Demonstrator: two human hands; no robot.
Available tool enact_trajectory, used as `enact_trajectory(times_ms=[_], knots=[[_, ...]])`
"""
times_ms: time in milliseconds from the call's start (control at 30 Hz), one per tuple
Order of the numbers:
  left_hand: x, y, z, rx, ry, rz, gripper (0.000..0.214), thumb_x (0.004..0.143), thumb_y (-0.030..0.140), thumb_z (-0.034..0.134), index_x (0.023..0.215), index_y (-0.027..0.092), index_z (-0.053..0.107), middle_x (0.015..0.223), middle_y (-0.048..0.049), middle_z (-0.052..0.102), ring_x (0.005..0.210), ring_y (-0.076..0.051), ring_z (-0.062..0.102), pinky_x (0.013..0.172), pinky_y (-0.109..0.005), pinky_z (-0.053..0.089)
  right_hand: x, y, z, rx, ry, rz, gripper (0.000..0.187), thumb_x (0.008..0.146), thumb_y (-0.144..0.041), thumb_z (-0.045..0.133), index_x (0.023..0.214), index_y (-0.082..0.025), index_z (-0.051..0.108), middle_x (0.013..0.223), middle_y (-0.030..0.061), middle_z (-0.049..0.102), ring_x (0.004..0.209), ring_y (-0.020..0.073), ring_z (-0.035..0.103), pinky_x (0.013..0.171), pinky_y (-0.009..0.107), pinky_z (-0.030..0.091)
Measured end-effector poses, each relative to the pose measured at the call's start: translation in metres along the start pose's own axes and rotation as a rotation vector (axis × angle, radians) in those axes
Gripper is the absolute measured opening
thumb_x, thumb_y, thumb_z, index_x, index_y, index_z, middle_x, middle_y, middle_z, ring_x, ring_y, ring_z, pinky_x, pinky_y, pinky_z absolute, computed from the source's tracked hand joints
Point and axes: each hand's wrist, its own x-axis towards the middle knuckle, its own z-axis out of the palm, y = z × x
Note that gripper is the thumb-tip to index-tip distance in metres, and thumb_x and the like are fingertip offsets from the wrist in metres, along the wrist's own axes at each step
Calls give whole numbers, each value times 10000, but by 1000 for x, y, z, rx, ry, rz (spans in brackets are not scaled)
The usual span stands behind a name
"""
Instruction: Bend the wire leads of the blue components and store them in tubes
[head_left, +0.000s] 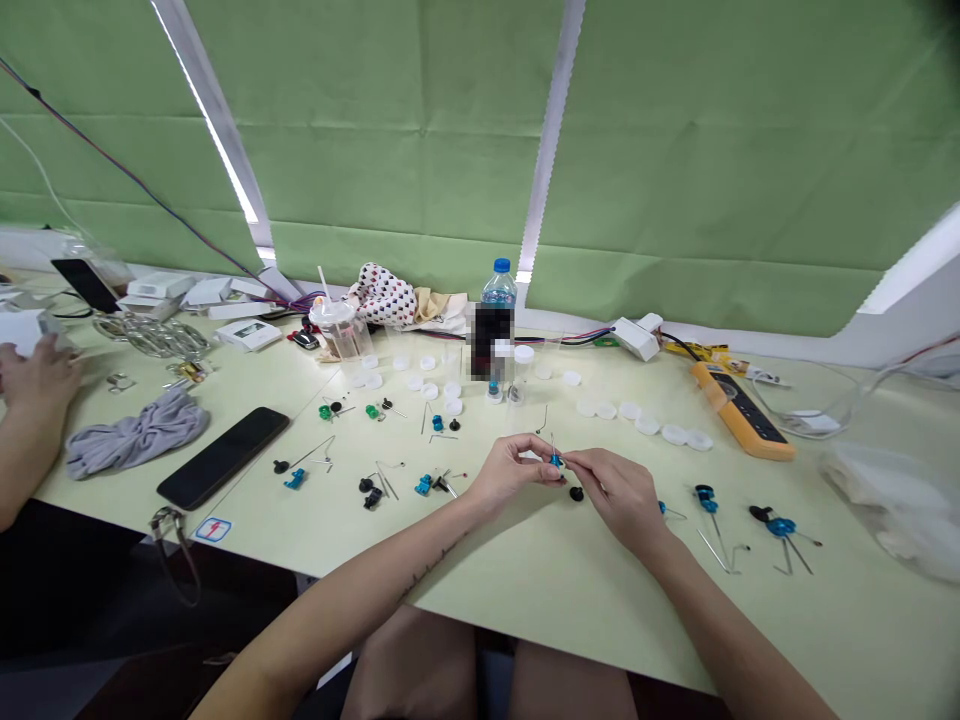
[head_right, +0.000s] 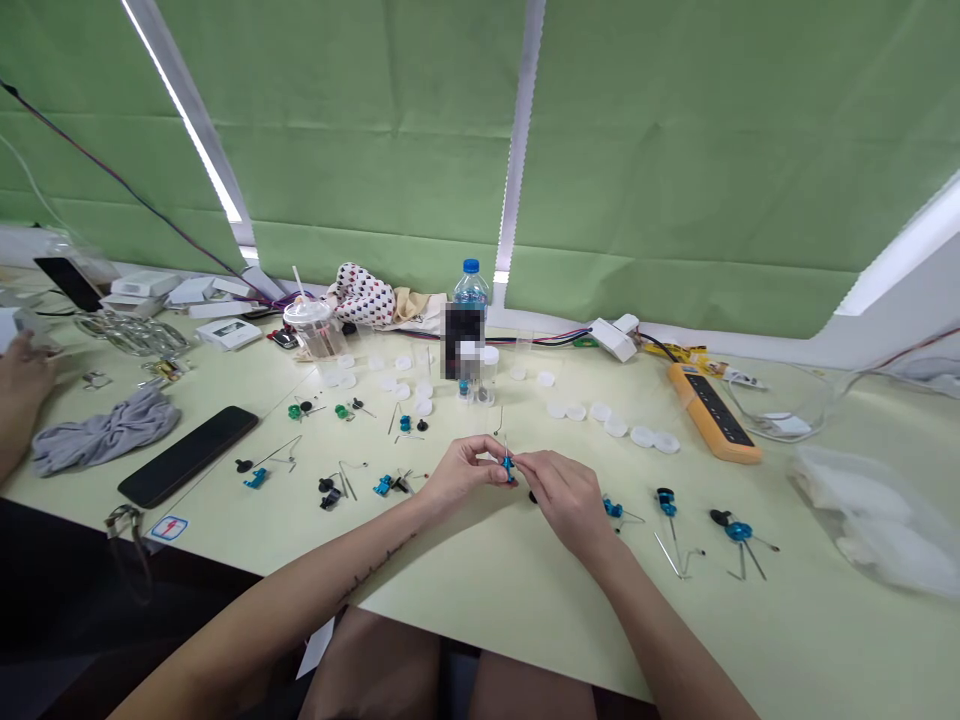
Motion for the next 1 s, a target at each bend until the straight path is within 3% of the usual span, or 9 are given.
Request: enact_trajectory(times_ms=[500, 800, 1000], knots=[[2, -5, -2, -14, 26, -1, 366, 550, 296, 812, 816, 98, 656, 830, -72, 680, 663, -163, 656, 732, -319, 508, -3, 4, 0, -168, -8, -174, 192, 850, -87, 547, 1010, -179, 600, 826, 41, 700, 720, 144, 640, 669, 264, 474], [3, -7, -3, -84, 4, -34, 335, 573, 302, 803, 813, 101, 684, 831, -70, 660, 650, -154, 649, 703, -299, 502, 0, 0, -10, -367, -95, -304, 205, 869, -72, 499, 1019, -142, 620, 860, 83, 699, 741, 163, 634, 691, 290, 460], [5, -10, -4, -8, 54, 69, 313, 527, 234, 817, 780, 114, 677, 823, -65, 669, 682, -149, 634, 724, -315, 501, -2, 0, -1, -259, -48, -215, 175, 876, -102, 514, 1012, -156, 608, 852, 61, 698, 744, 148, 641, 692, 266, 473]])
